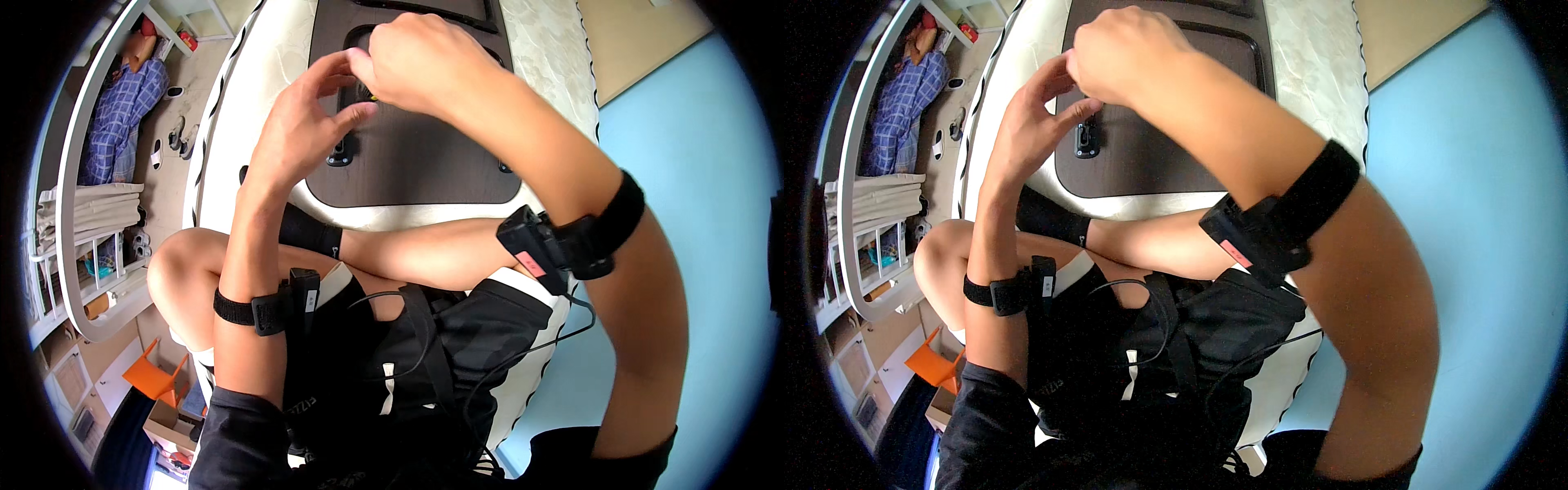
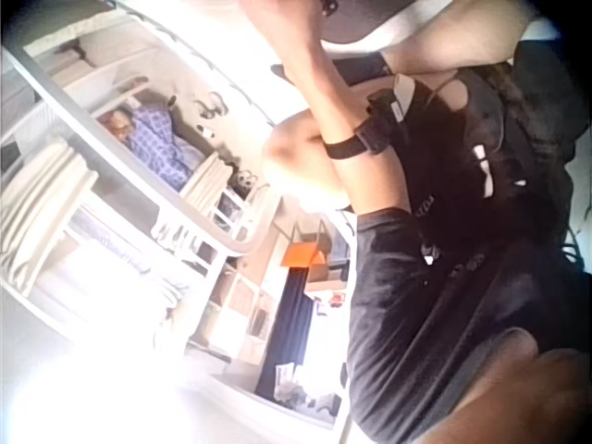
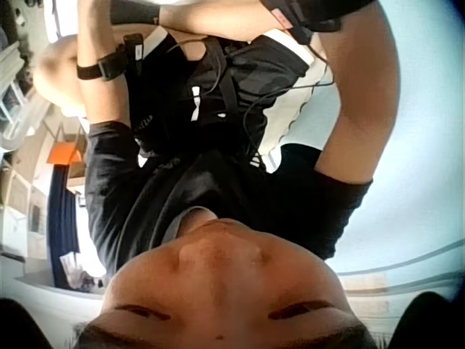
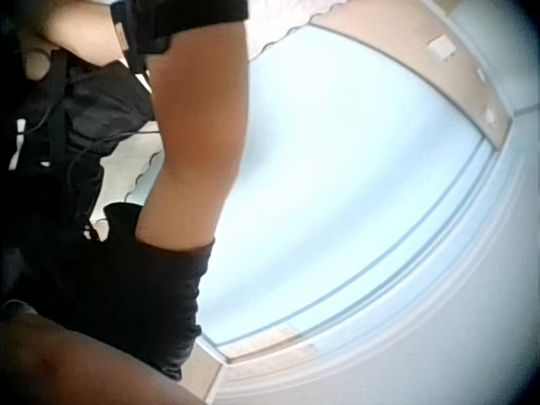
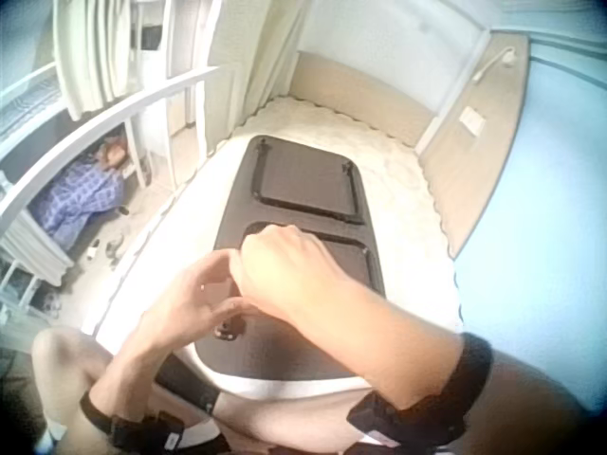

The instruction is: The person uses a screwdriver to secure screws and brackets onto the underside of a small folding table while sitting on a bed, then stands up and carries the table across the room.

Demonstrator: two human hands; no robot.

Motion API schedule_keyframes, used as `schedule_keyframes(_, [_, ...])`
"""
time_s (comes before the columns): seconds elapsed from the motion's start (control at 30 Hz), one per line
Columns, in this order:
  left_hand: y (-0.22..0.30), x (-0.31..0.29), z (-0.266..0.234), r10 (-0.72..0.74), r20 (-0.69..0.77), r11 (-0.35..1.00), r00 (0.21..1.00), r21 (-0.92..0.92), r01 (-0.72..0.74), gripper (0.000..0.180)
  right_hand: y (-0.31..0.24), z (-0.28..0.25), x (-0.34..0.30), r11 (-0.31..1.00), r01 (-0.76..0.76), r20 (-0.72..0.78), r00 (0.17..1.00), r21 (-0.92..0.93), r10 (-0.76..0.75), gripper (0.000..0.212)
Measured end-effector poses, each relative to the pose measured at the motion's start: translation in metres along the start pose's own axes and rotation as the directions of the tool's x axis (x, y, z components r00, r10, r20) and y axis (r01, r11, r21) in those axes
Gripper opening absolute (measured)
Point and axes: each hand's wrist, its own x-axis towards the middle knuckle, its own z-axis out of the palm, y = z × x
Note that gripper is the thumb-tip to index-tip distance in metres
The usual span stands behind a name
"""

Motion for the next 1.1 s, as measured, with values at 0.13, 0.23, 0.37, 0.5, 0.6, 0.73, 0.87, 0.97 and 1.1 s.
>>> schedule_keyframes(0.13, [0.005, 0.001, -0.005, -0.064, 0.021, 0.998, 0.998, 0.01, 0.064, 0.048, -0.003, 0.007, -0.001, 0.988, 0.156, -0.113, 0.982, 0.015, -0.153, 0.042])
schedule_keyframes(0.23, [0.003, -0.001, -0.008, -0.07, 0.006, 0.997, 0.998, 0.029, 0.07, 0.046, 0.013, 0.009, 0.002, 0.87, 0.494, -0.269, 0.838, 0.002, -0.475, 0.034])
schedule_keyframes(0.37, [0.0, -0.001, -0.007, -0.018, -0.126, 0.999, 0.992, 0.033, 0.022, 0.043, 0.02, -0.007, 0.003, 0.901, 0.422, -0.014, 0.906, 0.103, -0.423, 0.031])
schedule_keyframes(0.5, [0.009, 0.006, -0.006, 0.211, -0.224, 0.971, 0.951, -0.067, -0.231, 0.039, 0.005, -0.001, -0.002, 0.976, 0.146, -0.028, 0.989, 0.161, -0.143, 0.032])
schedule_keyframes(0.6, [0.005, 0.004, -0.009, 0.106, -0.351, 0.948, 0.93, -0.246, -0.201, 0.036, -0.017, -0.002, -0.008, 0.971, 0.187, -0.269, 0.952, 0.146, -0.143, 0.022])
schedule_keyframes(0.73, [0.009, -0.001, -0.024, -0.08, -0.427, 0.961, 0.901, -0.272, -0.043, 0.03, 0.003, -0.026, 0.006, 0.898, 0.434, 0.231, 0.883, -0.069, -0.409, 0.017])
schedule_keyframes(0.87, [-0.004, 0.007, -0.018, 0.128, -0.433, 0.957, 0.892, -0.181, -0.225, 0.031, 0.014, -0.033, 0.0, 0.989, 0.132, 0.366, 0.918, 0.073, -0.15, 0.031])
schedule_keyframes(0.97, [-0.003, 0.006, -0.019, 0.079, -0.387, 0.968, 0.919, -0.19, -0.163, 0.032, 0.004, -0.025, -0.002, 0.98, -0.029, 0.307, 0.951, 0.198, -0.034, 0.039])
schedule_keyframes(1.1, [-0.011, 0.004, -0.021, 0.057, -0.413, 0.968, 0.909, -0.2, -0.152, 0.031, 0.021, 0.009, 0.004, 0.877, 0.475, 0.012, 0.879, 0.08, -0.477, 0.024])
